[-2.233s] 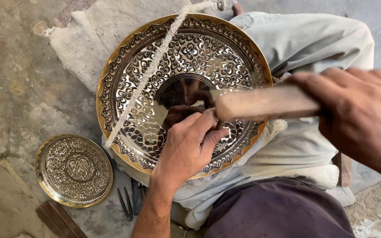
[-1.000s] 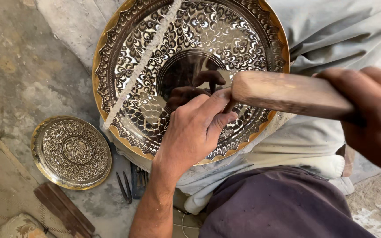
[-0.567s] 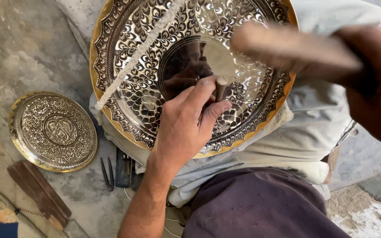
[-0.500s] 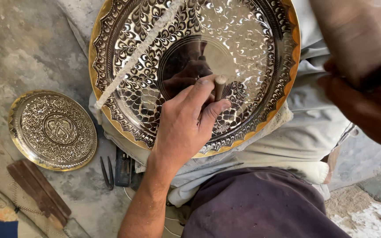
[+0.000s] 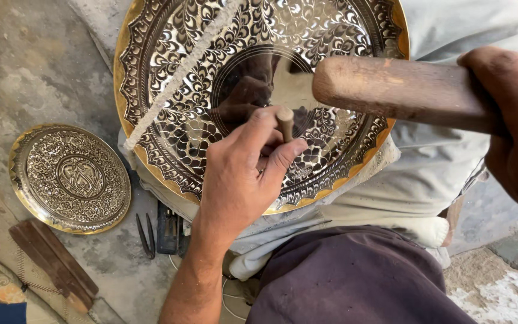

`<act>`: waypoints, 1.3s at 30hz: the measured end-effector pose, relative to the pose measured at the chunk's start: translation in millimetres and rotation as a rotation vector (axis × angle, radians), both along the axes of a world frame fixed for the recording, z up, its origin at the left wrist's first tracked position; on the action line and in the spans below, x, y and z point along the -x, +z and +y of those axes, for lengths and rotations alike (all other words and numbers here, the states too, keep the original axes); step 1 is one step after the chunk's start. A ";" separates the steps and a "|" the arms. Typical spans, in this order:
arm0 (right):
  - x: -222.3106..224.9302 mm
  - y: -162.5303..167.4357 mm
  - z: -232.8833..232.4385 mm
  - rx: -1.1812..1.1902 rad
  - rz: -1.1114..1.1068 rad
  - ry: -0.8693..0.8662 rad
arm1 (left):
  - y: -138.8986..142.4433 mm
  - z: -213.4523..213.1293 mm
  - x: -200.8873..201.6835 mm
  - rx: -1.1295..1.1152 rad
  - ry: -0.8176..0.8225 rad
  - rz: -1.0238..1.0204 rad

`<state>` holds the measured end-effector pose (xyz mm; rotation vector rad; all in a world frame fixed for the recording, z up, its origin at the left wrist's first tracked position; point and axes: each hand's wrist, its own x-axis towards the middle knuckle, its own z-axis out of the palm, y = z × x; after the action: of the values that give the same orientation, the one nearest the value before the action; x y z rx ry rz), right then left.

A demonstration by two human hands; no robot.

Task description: The person sits on the floor with a large decorated brass tray on their lap, holding a small punch against the tray's polished center and striking it with a wooden mallet to emboss the metal. A second finished brass tray rests on the floor beside them.

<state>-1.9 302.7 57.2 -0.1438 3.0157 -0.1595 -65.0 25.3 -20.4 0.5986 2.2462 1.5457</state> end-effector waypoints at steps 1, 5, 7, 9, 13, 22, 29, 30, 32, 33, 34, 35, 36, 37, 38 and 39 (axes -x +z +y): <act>-0.1 -0.3 1.2 -0.011 -0.007 -0.001 | -0.7 -0.9 -0.2 -0.003 -0.034 0.028; 4.1 -0.2 -0.2 -0.028 -0.007 0.007 | -7.2 -2.2 1.6 0.004 -0.140 0.146; 8.5 1.0 -0.6 -0.025 -0.007 0.021 | -9.8 -2.7 2.3 0.014 -0.166 0.171; 11.2 -1.2 -2.4 -0.024 -0.007 0.039 | -11.7 -2.3 3.6 0.019 -0.190 0.164; 10.2 -6.2 -2.2 -0.055 -0.018 0.037 | -12.0 -0.8 5.4 0.007 -0.196 0.144; 7.3 -9.6 -4.0 -0.101 -0.046 0.022 | -7.5 -3.7 6.3 -0.010 -0.215 0.155; 2.9 -14.9 -4.6 0.046 -0.001 -0.024 | -8.7 -4.8 5.6 0.018 -0.225 0.165; 2.2 -16.1 -4.6 0.047 -0.010 -0.021 | -9.8 -4.5 6.0 0.018 -0.226 0.177; 1.7 -17.8 -4.3 0.043 -0.012 -0.012 | -10.9 -5.0 5.4 0.012 -0.235 0.171; 1.7 -17.7 -4.1 0.042 -0.024 -0.019 | -11.1 -5.3 5.1 0.010 -0.239 0.168; 1.9 -17.8 -4.5 0.041 -0.026 -0.019 | -11.1 -5.6 4.7 0.022 -0.235 0.170; 1.8 -17.0 -5.0 0.042 -0.033 -0.032 | -11.4 -5.3 4.8 0.032 -0.234 0.175; 2.8 -16.7 -5.4 0.047 -0.032 -0.037 | -11.7 -4.9 6.1 0.039 -0.231 0.188; 2.5 -15.0 -5.9 0.057 -0.031 -0.044 | -11.4 -4.7 6.6 0.036 -0.241 0.178; 4.2 -15.3 -6.3 0.061 -0.028 -0.038 | -10.5 -4.8 6.6 0.035 -0.247 0.166; 4.3 -14.7 -7.3 0.060 -0.034 -0.037 | -9.2 -5.0 6.7 0.035 -0.244 0.156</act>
<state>-6.2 295.4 42.5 -0.0892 2.9822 -0.2535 -71.7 20.3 -29.6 0.9734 2.2071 1.3780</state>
